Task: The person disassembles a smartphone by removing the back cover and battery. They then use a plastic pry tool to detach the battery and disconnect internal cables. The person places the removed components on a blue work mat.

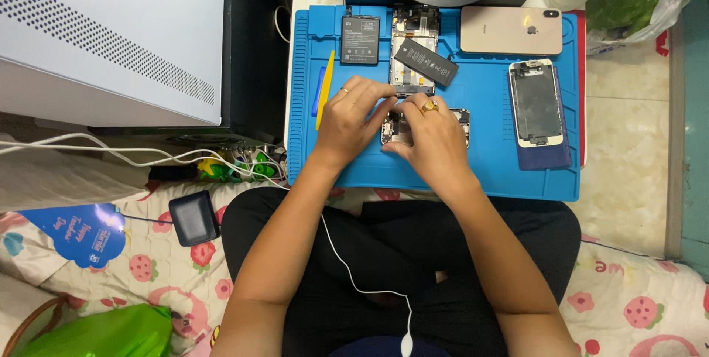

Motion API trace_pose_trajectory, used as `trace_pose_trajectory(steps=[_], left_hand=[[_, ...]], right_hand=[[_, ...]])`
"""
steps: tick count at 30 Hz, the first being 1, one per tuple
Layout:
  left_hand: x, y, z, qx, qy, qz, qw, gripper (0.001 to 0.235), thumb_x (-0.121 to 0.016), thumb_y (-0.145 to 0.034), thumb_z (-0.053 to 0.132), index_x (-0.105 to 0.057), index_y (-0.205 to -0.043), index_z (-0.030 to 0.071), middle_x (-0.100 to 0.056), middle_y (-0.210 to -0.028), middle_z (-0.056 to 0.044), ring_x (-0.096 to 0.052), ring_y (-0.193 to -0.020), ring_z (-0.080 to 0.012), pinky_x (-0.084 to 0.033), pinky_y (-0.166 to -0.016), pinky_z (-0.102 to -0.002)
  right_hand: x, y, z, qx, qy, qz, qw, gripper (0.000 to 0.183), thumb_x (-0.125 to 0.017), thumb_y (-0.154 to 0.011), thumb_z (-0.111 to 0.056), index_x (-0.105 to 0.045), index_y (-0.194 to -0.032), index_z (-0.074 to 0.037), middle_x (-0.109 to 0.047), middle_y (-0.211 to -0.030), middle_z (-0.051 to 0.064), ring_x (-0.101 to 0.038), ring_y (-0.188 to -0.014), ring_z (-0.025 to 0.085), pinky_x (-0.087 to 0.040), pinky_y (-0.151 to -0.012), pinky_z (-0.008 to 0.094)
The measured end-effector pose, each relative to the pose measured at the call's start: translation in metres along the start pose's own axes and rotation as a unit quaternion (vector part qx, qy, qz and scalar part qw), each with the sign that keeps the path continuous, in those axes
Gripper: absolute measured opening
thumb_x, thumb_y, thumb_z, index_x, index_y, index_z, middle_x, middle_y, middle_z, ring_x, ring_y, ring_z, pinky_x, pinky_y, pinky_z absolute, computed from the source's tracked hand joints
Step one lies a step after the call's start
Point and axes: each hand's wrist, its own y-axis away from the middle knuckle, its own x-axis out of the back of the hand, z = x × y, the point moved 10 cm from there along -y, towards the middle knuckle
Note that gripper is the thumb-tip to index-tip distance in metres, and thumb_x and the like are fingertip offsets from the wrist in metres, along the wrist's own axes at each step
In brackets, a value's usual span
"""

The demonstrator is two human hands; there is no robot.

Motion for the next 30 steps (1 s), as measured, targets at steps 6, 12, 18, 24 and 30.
trace_pose_trajectory(steps=[6, 12, 18, 24, 30], left_hand=[[0.0004, -0.0006, 0.0001, 0.013, 0.014, -0.006, 1.0, 0.02, -0.077, -0.096, 0.003, -0.071, -0.11, 0.014, -0.076, -0.096, 0.0, -0.073, -0.089, -0.0237, -0.063, -0.08, -0.037], [0.0036, -0.0012, -0.0005, 0.019, 0.013, -0.001, 1.0, 0.018, -0.077, -0.097, 0.004, -0.071, -0.111, 0.014, -0.076, -0.095, 0.0, -0.073, -0.09, -0.0232, -0.062, -0.08, -0.035], [0.0047, -0.002, 0.0002, 0.023, -0.013, 0.013, 1.0, 0.016, -0.079, -0.097, 0.006, -0.071, -0.109, 0.013, -0.073, -0.089, 0.0, -0.072, -0.085, -0.0216, -0.063, -0.078, -0.033], [0.0033, 0.0, -0.0002, 0.008, 0.002, 0.01, 1.0, 0.016, -0.077, -0.098, 0.006, -0.072, -0.111, 0.013, -0.074, -0.091, -0.001, -0.072, -0.086, -0.0234, -0.062, -0.08, -0.034], [0.0032, -0.0014, -0.0044, 0.024, 0.039, 0.016, 0.999, 0.016, -0.075, -0.099, 0.004, -0.069, -0.112, 0.01, -0.073, -0.089, -0.005, -0.073, -0.084, -0.0268, -0.063, -0.076, -0.037]], right_hand=[[-0.0015, -0.0003, 0.0007, -0.003, 0.006, -0.005, 1.0, 0.061, -0.097, -0.07, -0.036, -0.072, -0.119, -0.011, -0.064, -0.114, 0.004, -0.065, -0.109, 0.031, -0.057, -0.085, 0.045], [-0.0012, 0.0002, -0.0004, 0.002, 0.006, -0.004, 1.0, 0.061, -0.097, -0.07, -0.037, -0.072, -0.119, -0.011, -0.064, -0.113, 0.004, -0.065, -0.108, 0.031, -0.056, -0.085, 0.044], [0.0, 0.0009, -0.0009, 0.002, 0.001, 0.006, 1.0, 0.06, -0.097, -0.07, -0.037, -0.072, -0.119, -0.01, -0.064, -0.113, 0.005, -0.064, -0.107, 0.032, -0.056, -0.085, 0.044], [-0.0033, 0.0009, 0.0005, 0.015, 0.007, 0.018, 1.0, 0.064, -0.098, -0.067, -0.038, -0.072, -0.118, -0.01, -0.064, -0.112, 0.007, -0.064, -0.107, 0.034, -0.056, -0.084, 0.047], [0.0014, -0.0005, -0.0026, 0.009, -0.006, 0.009, 1.0, 0.062, -0.098, -0.069, -0.036, -0.073, -0.118, -0.008, -0.065, -0.112, 0.007, -0.063, -0.107, 0.035, -0.055, -0.084, 0.047]])
